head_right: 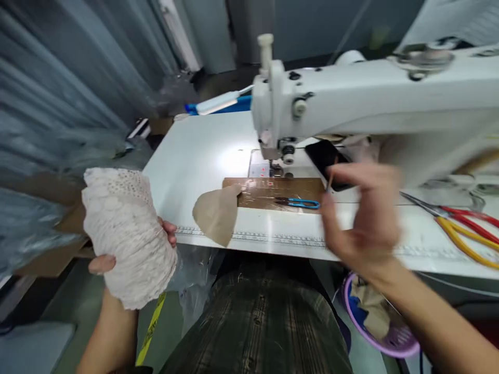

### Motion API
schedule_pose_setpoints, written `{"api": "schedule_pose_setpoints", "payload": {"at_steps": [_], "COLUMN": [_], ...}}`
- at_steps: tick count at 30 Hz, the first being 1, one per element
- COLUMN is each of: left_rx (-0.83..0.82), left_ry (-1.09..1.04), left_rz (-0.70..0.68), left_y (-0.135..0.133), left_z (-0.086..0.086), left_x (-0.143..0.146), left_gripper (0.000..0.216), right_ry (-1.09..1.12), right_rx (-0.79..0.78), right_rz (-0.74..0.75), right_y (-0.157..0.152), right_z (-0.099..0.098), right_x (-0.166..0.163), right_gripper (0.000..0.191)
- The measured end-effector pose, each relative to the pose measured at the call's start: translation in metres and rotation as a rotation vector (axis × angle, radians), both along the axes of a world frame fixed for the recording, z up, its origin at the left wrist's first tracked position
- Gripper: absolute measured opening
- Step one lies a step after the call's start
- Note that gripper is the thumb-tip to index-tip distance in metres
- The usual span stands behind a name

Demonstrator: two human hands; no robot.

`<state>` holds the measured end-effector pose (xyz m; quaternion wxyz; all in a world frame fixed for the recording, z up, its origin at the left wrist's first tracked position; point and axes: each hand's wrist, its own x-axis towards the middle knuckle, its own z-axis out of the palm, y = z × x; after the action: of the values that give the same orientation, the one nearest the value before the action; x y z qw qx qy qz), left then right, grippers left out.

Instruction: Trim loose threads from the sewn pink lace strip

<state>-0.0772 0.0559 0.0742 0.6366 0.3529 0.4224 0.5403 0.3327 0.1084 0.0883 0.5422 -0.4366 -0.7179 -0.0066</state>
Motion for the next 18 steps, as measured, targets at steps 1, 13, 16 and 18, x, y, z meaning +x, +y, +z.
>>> {"api": "schedule_pose_setpoints", "payload": {"at_steps": [1, 13, 16, 18], "left_rx": [-0.003, -0.183, -0.199, -0.171], "left_ry": [-0.019, -0.198, -0.194, -0.181], "left_rz": [0.094, 0.429, 0.377, 0.349], "left_y": [-0.006, -0.025, -0.018, -0.012], "left_z": [0.002, -0.009, -0.015, -0.015], "left_x": [-0.004, 0.006, 0.023, 0.040], "left_gripper": [0.066, 0.043, 0.036, 0.038], "right_ry": [-0.105, -0.773, -0.463, -0.282], "right_rx": [-0.019, -0.219, -0.204, -0.168], "right_rz": [0.170, 0.549, 0.546, 0.525], "right_y": [0.000, 0.000, 0.006, 0.002], "right_z": [-0.004, -0.051, -0.027, -0.011], "right_x": [-0.033, -0.139, -0.134, -0.141], "right_gripper": [0.052, 0.060, 0.064, 0.063]}}
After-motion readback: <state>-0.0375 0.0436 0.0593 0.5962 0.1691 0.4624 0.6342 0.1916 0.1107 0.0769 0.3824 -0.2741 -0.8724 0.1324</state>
